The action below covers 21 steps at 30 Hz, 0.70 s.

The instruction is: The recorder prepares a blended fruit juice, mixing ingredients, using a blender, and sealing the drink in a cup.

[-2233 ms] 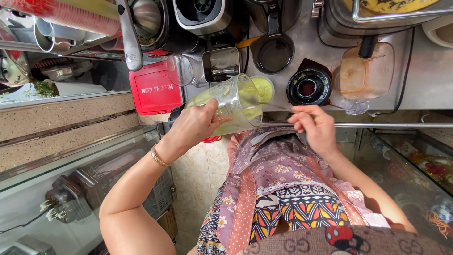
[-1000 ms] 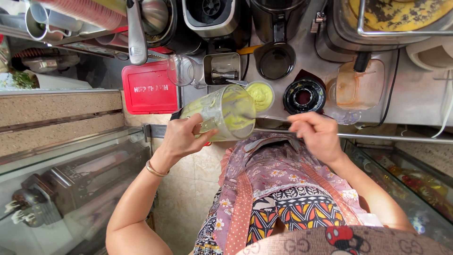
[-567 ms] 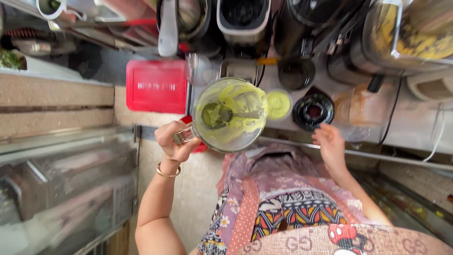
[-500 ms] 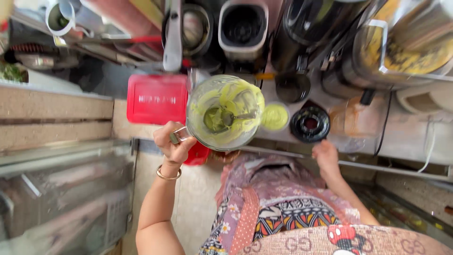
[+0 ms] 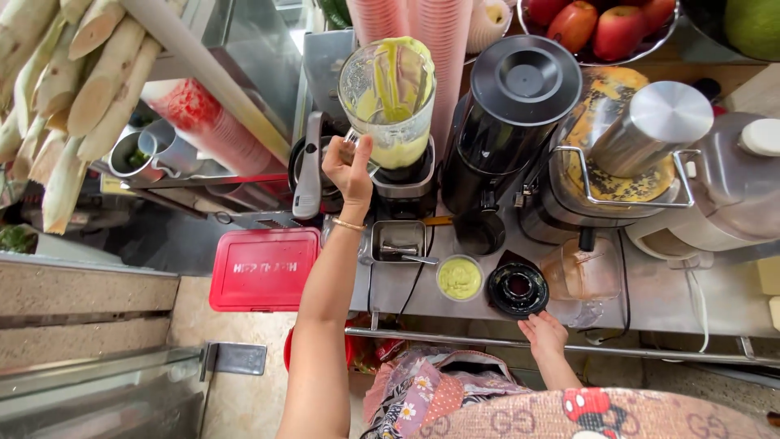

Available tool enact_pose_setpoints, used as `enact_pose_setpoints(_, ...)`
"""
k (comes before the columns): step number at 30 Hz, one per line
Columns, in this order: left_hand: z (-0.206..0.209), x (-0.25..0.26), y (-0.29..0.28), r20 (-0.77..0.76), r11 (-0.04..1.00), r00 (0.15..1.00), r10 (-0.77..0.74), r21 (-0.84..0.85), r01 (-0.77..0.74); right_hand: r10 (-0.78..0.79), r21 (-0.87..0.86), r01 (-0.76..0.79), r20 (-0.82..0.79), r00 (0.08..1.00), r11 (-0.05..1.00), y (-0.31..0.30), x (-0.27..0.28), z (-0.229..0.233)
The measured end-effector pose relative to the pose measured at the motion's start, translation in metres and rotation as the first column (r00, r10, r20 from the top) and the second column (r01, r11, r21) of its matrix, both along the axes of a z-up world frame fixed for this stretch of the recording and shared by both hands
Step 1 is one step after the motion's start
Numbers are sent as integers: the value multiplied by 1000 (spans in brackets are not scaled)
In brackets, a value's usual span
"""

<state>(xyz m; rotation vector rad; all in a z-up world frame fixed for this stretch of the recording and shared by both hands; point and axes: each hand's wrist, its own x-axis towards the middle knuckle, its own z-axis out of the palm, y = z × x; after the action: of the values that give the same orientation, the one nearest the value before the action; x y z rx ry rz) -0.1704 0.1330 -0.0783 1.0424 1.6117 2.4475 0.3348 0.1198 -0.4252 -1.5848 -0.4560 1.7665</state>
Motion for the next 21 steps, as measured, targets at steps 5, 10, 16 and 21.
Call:
enact_pose_setpoints(5,-14,-2,13,26,998,999,34,-45,-33,-25,152,7,115,993,988,-24,9,40)
enact_pose_setpoints(10,-26,0,2,-68,999,998,8,-46,-11,55,293,-72,67,996,953,-47,26,132)
enact_pose_setpoints(16,-45,-1,11,109,997,993,-51,-50,57,306,578,-287,68,950,764,5,-47,339)
enact_pose_setpoints(21,-18,21,-16,23,974,997,-78,-210,81,326,776,-444,321,889,448,69,-174,478)
